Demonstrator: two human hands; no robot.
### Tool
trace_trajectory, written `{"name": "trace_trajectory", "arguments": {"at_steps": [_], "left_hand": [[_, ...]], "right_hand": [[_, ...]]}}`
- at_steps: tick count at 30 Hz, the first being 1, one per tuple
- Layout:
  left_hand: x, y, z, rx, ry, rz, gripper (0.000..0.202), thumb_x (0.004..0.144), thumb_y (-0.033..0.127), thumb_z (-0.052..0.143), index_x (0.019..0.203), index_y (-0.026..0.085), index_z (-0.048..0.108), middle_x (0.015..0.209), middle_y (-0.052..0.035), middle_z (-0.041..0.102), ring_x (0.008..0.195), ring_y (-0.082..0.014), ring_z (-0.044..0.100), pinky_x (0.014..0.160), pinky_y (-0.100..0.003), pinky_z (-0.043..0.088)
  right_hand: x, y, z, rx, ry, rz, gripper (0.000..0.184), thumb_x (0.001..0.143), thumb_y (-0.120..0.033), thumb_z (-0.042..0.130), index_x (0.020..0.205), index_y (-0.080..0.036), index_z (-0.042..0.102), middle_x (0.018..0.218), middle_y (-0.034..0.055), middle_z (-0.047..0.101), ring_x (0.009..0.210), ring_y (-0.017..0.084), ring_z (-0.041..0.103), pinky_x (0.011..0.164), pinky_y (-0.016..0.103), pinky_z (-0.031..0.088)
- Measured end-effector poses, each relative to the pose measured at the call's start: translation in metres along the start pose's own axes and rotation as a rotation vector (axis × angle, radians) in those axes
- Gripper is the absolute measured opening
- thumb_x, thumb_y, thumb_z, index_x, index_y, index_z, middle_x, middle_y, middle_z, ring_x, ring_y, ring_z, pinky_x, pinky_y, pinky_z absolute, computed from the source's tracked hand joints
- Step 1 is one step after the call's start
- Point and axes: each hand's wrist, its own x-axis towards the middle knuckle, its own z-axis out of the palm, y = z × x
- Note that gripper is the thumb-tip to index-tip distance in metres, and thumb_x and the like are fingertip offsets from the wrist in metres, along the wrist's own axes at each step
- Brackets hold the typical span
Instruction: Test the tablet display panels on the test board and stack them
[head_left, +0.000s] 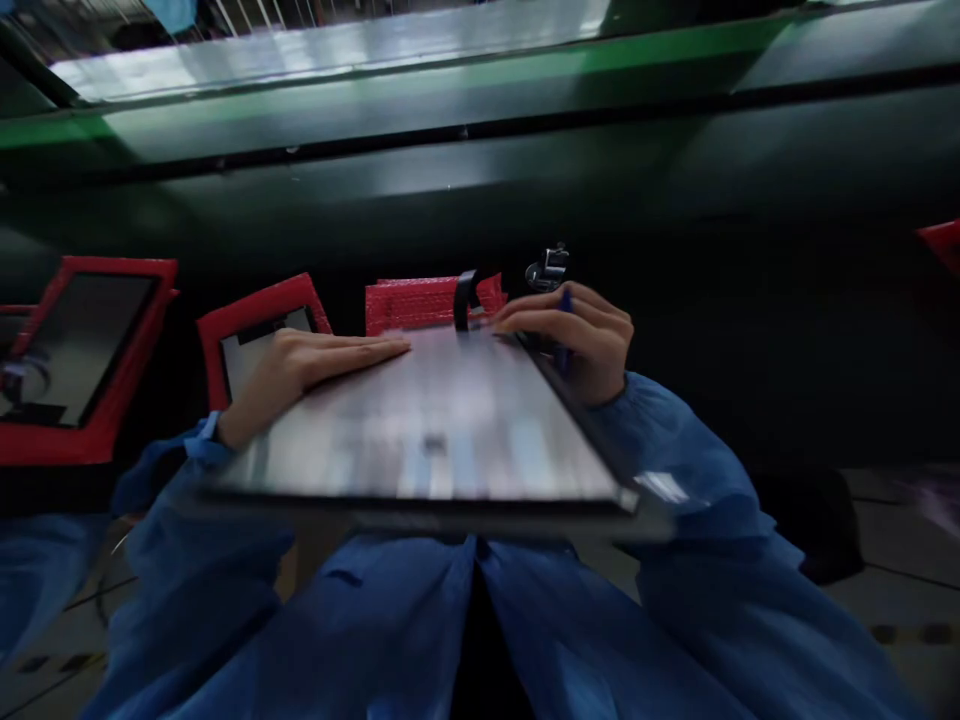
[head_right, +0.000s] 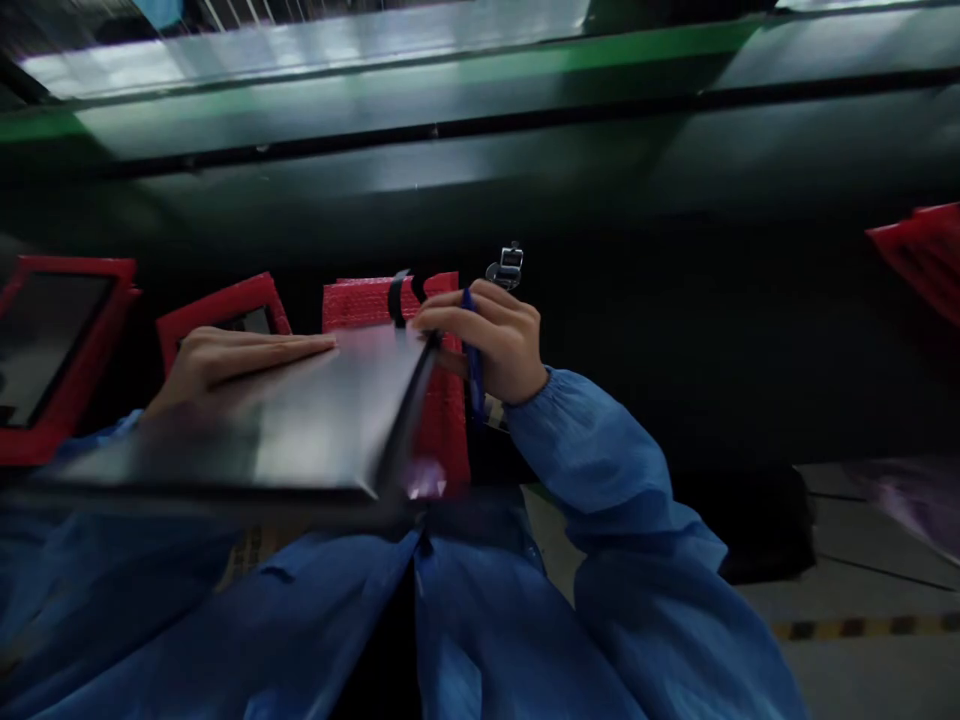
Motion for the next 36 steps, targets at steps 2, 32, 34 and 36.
{"name": "trace_trajectory", "arguments": {"at_steps": [2,32,34,36], "left_hand": [[-0.001,0.008,-0.004,0.265,0.04,0.164,0.044,0.103,0.019,0.043,0.144,0.027,0.056,0.138,-0.0038,0.064,0.094,-0.0191,0.073,0.077,-0.032,0.059],[0.048,0.01,0.059,-0.124,0.0,-0.326,0.052,0.089,0.026,0.052,0.14,0.018,0.06,0.141,-0.0134,0.061,0.062,-0.0107,0.059,0.061,-0.026,0.051],[0.056,0.021,0.078,-0.34,-0.056,-0.395,0.043,0.088,0.027,0.054,0.125,0.014,0.07,0.119,-0.0124,0.073,0.054,-0.0091,0.053,0.051,-0.024,0.045],[0.061,0.025,0.091,-0.496,-0.124,-0.462,0.03,0.085,0.027,0.058,0.104,0.011,0.076,0.092,-0.0092,0.076,0.055,-0.0107,0.055,0.049,-0.023,0.042]], "right_hand": [[-0.003,0.014,0.008,-0.023,0.051,0.035,0.045,0.089,-0.037,0.073,0.131,-0.029,0.059,0.126,0.0052,0.069,0.099,0.024,0.068,0.087,0.041,0.056],[-0.024,0.025,0.003,0.692,-0.302,0.708,0.04,0.082,-0.041,0.079,0.08,-0.023,0.044,0.086,0.0029,0.072,0.074,0.017,0.07,0.066,0.029,0.056],[-0.027,0.021,0.011,0.694,-0.336,0.697,0.043,0.082,-0.045,0.08,0.079,-0.022,0.043,0.083,0.0027,0.072,0.071,0.016,0.068,0.066,0.029,0.054],[-0.03,0.019,0.017,0.661,-0.327,0.688,0.045,0.082,-0.048,0.079,0.078,-0.021,0.043,0.082,0.0029,0.071,0.07,0.016,0.067,0.065,0.028,0.052]]}}
